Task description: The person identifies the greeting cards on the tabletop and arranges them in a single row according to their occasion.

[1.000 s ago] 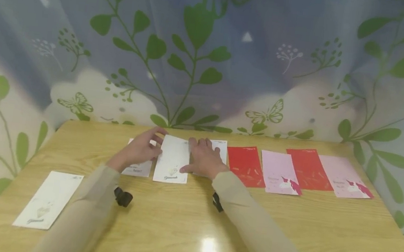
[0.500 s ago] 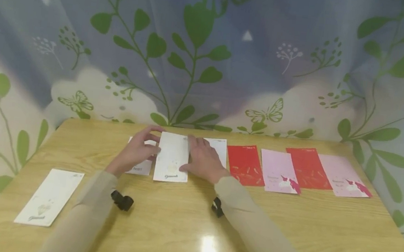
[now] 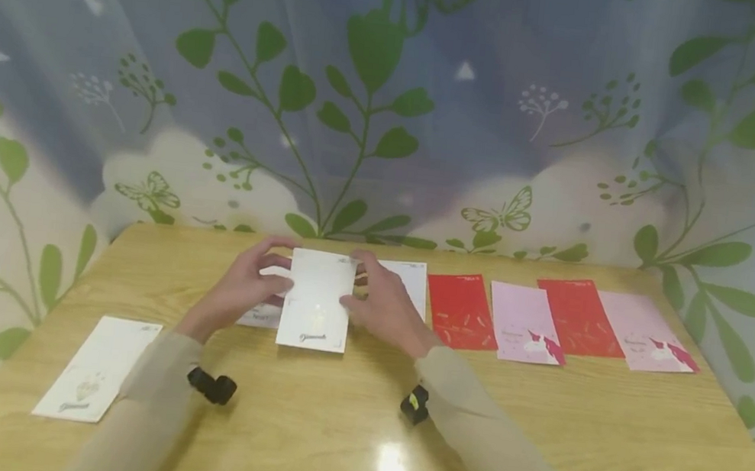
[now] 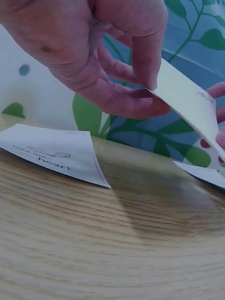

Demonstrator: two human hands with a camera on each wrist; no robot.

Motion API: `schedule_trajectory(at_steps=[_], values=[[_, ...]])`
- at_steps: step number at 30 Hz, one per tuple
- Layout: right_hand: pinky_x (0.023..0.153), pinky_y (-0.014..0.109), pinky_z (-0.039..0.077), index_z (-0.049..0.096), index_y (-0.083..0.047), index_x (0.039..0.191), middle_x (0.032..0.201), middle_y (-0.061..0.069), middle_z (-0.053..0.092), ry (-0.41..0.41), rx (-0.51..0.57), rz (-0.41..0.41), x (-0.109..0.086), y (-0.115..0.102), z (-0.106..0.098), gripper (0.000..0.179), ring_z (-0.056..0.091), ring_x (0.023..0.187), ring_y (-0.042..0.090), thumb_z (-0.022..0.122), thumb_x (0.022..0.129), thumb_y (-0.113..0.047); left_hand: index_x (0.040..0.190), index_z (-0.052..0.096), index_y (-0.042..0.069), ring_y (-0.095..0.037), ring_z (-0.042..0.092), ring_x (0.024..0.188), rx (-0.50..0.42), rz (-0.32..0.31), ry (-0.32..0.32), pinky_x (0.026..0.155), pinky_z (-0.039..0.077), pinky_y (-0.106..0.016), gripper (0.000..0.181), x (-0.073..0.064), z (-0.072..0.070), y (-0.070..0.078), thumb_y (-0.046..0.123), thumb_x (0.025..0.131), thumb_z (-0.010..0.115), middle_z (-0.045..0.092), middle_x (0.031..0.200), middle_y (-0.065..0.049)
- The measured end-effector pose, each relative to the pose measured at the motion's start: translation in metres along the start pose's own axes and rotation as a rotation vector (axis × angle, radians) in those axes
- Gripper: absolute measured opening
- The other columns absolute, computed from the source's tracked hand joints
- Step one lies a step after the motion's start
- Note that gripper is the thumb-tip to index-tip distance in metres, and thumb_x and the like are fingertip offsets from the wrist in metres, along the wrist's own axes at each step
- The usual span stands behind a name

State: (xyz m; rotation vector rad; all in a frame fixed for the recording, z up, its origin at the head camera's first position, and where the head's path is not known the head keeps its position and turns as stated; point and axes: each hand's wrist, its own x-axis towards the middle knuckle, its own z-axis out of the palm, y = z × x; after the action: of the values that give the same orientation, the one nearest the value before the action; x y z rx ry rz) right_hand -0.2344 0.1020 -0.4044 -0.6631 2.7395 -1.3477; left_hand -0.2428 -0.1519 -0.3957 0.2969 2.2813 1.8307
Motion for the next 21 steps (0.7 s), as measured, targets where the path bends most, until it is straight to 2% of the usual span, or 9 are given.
schedule_trajectory(at_steps=[4, 10, 21], values=[[0.087, 0.037, 0.061, 0.043, -0.011, 0.147, 0.130, 0.017, 0.060, 0.026, 0.074, -0.007, -0.004, -0.006, 0.001, 0.062, 0.071, 0.107, 0.027, 0.073, 0.093, -0.010, 0.146, 0.046, 0.017, -0.022, 0.067, 0.089, -0.029, 0.004, -0.002, 0.075, 0.063, -0.046, 0.056, -0.007, -0.003, -0.001, -0.005, 0.095, 0.059, 0.050, 0.126, -0.016], [0.072, 0.033, 0.059, 0.048, -0.017, 0.143, 0.130, 0.014, 0.059, 0.048, 0.195, 0.043, -0.010, -0.015, 0.006, 0.060, 0.072, 0.097, 0.021, 0.074, 0.090, -0.007, 0.145, 0.046, 0.016, -0.020, 0.066, 0.086, -0.063, -0.001, -0.007, 0.074, 0.063, -0.045, 0.056, -0.017, -0.007, -0.001, -0.006, 0.095, 0.058, 0.050, 0.122, -0.013], [0.069, 0.029, 0.059, 0.049, -0.018, 0.143, 0.126, 0.015, 0.059, 0.032, 0.261, 0.041, -0.023, -0.023, 0.020, 0.062, 0.070, 0.094, 0.018, 0.076, 0.089, -0.005, 0.145, 0.045, 0.014, -0.018, 0.066, 0.087, -0.062, -0.046, -0.018, 0.076, 0.063, -0.042, 0.054, -0.039, -0.014, -0.003, -0.006, 0.096, 0.059, 0.049, 0.122, -0.013]])
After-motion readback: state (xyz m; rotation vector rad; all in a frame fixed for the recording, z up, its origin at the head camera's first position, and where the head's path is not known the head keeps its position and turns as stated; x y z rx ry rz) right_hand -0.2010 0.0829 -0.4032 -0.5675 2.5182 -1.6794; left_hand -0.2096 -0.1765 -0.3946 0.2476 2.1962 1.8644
